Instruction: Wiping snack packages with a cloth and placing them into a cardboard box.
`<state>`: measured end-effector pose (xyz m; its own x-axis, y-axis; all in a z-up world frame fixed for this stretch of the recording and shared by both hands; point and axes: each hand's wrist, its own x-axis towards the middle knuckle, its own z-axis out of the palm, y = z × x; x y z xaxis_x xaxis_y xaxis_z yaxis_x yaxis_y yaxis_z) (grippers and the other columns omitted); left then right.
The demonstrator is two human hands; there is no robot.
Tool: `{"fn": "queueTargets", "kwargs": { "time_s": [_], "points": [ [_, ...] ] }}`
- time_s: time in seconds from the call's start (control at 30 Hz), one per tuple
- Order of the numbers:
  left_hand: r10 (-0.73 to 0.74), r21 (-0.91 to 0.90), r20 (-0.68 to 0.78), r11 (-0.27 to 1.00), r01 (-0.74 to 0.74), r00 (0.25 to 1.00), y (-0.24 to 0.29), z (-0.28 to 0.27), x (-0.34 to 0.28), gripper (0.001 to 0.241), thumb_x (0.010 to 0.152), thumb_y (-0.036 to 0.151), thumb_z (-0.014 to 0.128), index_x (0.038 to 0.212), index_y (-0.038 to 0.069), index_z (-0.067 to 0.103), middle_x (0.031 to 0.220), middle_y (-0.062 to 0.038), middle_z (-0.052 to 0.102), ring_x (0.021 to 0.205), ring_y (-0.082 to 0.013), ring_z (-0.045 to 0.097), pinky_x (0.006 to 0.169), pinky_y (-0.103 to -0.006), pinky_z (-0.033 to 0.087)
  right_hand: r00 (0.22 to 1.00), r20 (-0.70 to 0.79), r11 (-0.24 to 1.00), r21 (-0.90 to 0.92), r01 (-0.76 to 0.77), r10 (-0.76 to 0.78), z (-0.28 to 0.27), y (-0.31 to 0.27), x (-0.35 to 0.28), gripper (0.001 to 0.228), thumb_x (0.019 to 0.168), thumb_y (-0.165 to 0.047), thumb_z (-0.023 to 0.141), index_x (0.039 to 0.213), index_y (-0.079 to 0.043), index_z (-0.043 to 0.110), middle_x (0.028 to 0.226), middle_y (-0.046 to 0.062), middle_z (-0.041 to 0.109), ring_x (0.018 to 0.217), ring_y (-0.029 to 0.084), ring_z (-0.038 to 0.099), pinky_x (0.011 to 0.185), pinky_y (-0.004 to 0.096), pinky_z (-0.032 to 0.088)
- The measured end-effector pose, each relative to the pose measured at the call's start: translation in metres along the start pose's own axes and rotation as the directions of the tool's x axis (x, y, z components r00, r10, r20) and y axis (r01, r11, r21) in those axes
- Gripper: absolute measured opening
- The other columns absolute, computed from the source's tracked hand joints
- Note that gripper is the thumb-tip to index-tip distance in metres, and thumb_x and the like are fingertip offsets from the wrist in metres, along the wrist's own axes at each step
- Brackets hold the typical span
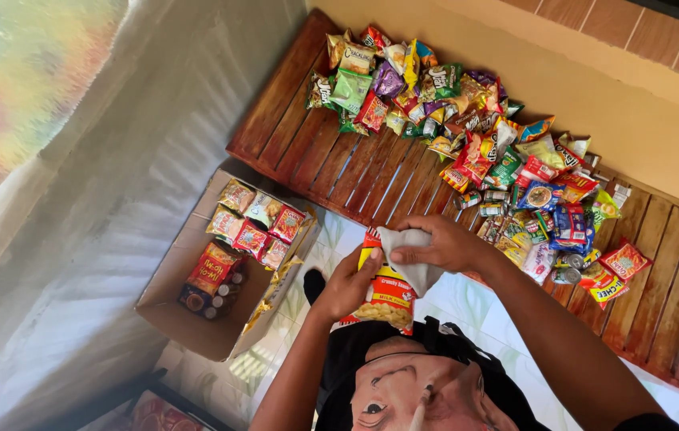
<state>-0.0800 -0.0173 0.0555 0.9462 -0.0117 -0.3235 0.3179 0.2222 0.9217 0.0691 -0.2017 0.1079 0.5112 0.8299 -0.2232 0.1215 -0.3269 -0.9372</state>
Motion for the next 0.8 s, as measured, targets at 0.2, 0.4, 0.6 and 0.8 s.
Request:
{"fn": "queueTargets", "kwargs": {
  "time_s": [0.2, 0.4, 0.6, 0.8],
  "points": [
    [-0.04, -0.129, -0.094, 0.991, 0.028, 0.995, -0.011, 0.009, 0.006, 0.05, 0.109, 0.039, 0.045, 0.138, 0.001, 0.059, 0.114, -0.007, 0.071, 0.101, -0.0128, 0.065, 0.087, -0.0289, 0.055, 0.936, -0.222, 0.951, -0.085, -0.299, 0.274, 0.006, 0.021, 0.01, 0.052, 0.084, -0.054, 0.074, 0.101, -0.005, 0.077, 0.081, 0.009, 0.076, 0.072, 0.016, 0.072, 0.067, 0.033, 0.056],
    [0.039, -0.292, -0.223, 0.951, -0.105, 0.974, 0.001, 0.003, 0.01, 0.052, 0.109, 0.036, 0.042, 0.151, 0.006, 0.049, 0.119, -0.009, 0.068, 0.102, -0.0137, 0.064, 0.09, -0.0295, 0.055, 0.935, -0.233, 0.944, 0.26, -0.204, 0.266, 0.022, 0.051, 0.013, 0.052, 0.085, -0.049, 0.076, 0.107, -0.002, 0.071, 0.089, 0.007, 0.075, 0.078, 0.013, 0.071, 0.069, 0.03, 0.057],
    [-0.142, -0.401, -0.394, 0.915, -0.031, 0.908, -0.052, -0.006, 0.028, 0.062, 0.107, 0.045, 0.04, 0.149, 0.003, 0.054, 0.121, -0.012, 0.07, 0.104, -0.0154, 0.066, 0.092, -0.0297, 0.054, 0.754, -0.337, 0.641, 0.754, -0.142, 0.564, 0.066, 0.094, 0.038, 0.05, 0.089, -0.044, 0.071, 0.121, -0.005, 0.068, 0.098, 0.008, 0.073, 0.081, 0.016, 0.07, 0.071, 0.034, 0.058],
    [-0.559, -0.632, -0.453, 0.751, 0.192, 0.695, -0.142, -0.047, 0.074, 0.069, 0.102, 0.056, 0.043, 0.123, -0.006, 0.066, 0.104, -0.018, 0.074, 0.085, -0.0258, 0.071, 0.073, -0.0367, 0.058, 0.667, -0.227, 0.37, 0.926, -0.079, 0.709, 0.109, 0.196, 0.076, 0.05, 0.09, -0.039, 0.071, 0.125, -0.005, 0.066, 0.105, 0.008, 0.072, 0.088, 0.017, 0.069, 0.077, 0.034, 0.058]
  ]
}}
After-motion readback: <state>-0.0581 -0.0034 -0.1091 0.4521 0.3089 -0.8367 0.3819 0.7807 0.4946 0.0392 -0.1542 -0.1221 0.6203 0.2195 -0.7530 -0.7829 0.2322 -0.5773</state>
